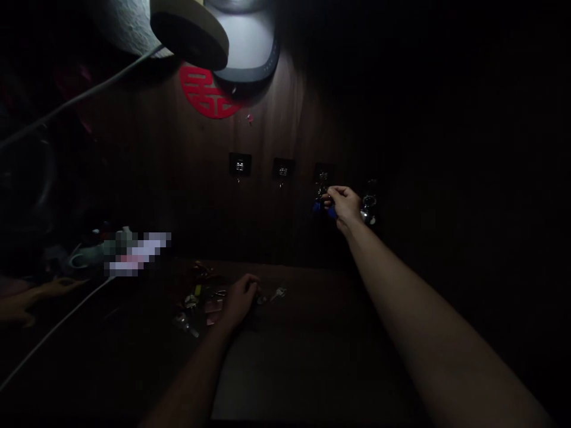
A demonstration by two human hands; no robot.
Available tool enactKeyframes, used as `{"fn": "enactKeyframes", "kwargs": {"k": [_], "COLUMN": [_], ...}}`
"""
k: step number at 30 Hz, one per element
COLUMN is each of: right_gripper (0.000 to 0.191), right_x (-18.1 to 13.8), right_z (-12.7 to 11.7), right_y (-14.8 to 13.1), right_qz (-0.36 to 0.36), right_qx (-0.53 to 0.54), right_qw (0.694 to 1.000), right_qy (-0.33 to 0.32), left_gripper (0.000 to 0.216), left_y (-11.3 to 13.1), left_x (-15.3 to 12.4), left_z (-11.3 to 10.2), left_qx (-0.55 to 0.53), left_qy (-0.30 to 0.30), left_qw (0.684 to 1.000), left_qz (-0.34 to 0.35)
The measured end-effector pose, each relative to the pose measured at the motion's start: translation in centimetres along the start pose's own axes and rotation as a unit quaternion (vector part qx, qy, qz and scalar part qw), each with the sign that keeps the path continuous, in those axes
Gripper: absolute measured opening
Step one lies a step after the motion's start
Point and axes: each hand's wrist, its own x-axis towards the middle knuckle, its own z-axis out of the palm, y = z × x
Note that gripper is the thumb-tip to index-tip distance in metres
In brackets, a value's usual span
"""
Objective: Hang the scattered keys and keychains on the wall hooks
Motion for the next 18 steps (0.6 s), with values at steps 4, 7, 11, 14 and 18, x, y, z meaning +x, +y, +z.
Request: {"fn": "enactKeyframes", "kwargs": {"k": [4, 7, 11, 14, 18], "right_gripper": [0.008, 0.007, 0.006, 0.004, 0.012], "right_x": [-0.2, -0.6, -1.2, -1.7, -2.8], "right_z": [-0.1, -0.4, -1.0, -1.6, -2.4], "right_y": [0.4, 0.7, 1.4, 2.1, 3.4], "right_qz": [0.002, 0.013, 0.028, 0.046, 0.089], "right_qx": [-0.023, -0.028, -0.023, 0.001, 0.039], "right_qw": [1.000, 0.999, 0.999, 0.999, 0.995], "right_qy": [-0.018, -0.008, -0.007, -0.015, -0.027], "left_gripper": [0.018, 0.019, 0.019, 0.020, 0.020], "left_y": [0.1, 0.0, -0.3, -0.4, -0.4], "left_x": [0.0, 0.1, 0.2, 0.2, 0.2], "left_z": [-0.1, 0.0, 0.1, 0.1, 0.1], "left_qx": [0.002, 0.004, 0.001, 0.002, 0.005], "left_qy": [-0.001, -0.006, -0.007, -0.007, -0.012], "left_qw": [1.000, 1.000, 1.000, 1.000, 1.000], "left_qz": [0.004, -0.004, 0.001, 0.004, 0.004]}}
